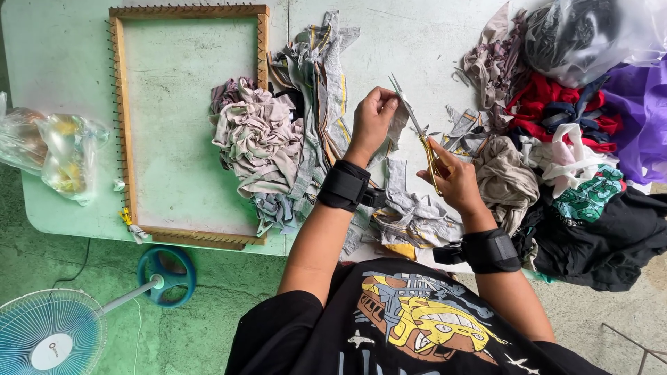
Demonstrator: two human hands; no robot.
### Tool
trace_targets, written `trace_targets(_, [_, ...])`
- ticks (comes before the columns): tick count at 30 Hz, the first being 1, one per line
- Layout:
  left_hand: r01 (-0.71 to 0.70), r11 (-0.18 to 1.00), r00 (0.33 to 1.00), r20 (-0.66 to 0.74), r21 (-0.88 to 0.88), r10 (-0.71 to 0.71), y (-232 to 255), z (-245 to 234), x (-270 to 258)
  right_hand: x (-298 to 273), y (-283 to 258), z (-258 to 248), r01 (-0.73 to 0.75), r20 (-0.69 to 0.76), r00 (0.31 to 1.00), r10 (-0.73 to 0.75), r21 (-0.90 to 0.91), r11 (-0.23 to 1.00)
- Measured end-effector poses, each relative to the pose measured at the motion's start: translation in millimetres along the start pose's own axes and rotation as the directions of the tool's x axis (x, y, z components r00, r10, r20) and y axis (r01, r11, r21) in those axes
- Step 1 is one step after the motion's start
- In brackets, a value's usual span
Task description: The person cuts fabric scraps into strips with handheld scissors, then aligns and straightens the fabric pieces by hand.
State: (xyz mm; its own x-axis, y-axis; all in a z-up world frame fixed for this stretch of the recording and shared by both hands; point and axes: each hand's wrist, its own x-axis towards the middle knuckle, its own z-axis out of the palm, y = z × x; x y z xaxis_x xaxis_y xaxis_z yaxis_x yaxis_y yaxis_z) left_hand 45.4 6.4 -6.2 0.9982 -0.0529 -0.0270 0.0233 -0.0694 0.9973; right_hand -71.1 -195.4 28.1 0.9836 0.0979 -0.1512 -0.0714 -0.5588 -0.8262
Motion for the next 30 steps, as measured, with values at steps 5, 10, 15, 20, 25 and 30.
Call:
trace_targets(5, [-0.005, 1.000, 1.000, -0.003, -0.024, 0.005, -8, 4, 0, -3, 8, 5, 0.015, -0.007, 1.000, -0.015, 0.032, 0.999])
trace_targets(10, [0.022, 0.999, 1.000, -0.002, -0.036, -0.022, -14, 11, 0, -4, 21, 9, 0.010, -0.021, 1.000, -0.010, 0.016, 1.000])
trace_targets(15, [0.093, 0.990, 0.996, 0.029, -0.108, -0.090, -16, 7, 2, 2, 42, 10, -0.148, -0.046, 0.988, 0.146, -0.038, 0.988])
trace_targets(20, [0.038, 0.960, 0.999, -0.021, -0.278, -0.046, -41, -5, 3, 6, 99, 20, -0.173, -0.100, 0.983, 0.151, -0.276, 0.945])
trace_targets(25, [-0.050, 0.896, 0.998, -0.066, -0.440, 0.024, -47, -22, 2, 1, 137, 31, -0.002, -0.136, 0.990, -0.034, -0.260, 0.966])
trace_targets(30, [0.133, 0.918, 0.991, 0.060, -0.374, -0.119, -6, -27, -7, 4, 107, 31, -0.181, -0.072, 0.982, 0.174, -0.610, 0.772])
